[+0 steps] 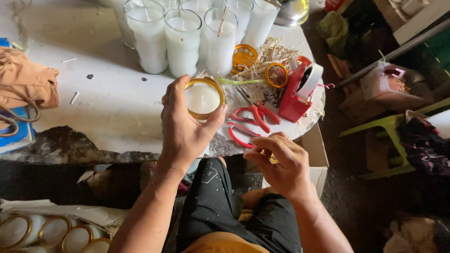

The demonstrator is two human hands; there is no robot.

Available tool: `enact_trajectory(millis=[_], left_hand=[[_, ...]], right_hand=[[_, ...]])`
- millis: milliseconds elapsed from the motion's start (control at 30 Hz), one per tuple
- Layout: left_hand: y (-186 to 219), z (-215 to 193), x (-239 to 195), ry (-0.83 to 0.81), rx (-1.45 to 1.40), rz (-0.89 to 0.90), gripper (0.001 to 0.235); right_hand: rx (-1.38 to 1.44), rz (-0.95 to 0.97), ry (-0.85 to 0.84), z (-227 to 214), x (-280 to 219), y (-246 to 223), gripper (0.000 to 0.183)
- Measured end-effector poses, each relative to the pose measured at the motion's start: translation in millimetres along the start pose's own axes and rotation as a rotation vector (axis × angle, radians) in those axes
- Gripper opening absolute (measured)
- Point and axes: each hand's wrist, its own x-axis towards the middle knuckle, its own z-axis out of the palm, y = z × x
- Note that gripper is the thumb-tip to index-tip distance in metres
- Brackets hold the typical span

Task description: Assembling candle jars by placing lids on them and wrapping them in plastic film.

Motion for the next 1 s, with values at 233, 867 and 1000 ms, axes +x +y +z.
enact_trajectory(millis=[233,867,1000], left_hand=[[0,-17,5,-0.102,-0.164,-0.037,0.079],[8,-70,17,-0.506,0.190,0.081,0.120],[19,-55,10,-0.483,0.428,0.066,0.115]], right_hand=[[-0.066,-0.094,0.031,-6,25,2,0.007],[0.190,-0.037,-0.256,40,64,54,0.021],[0.127,-0.038,-0.290,35,58,8,0.017]])
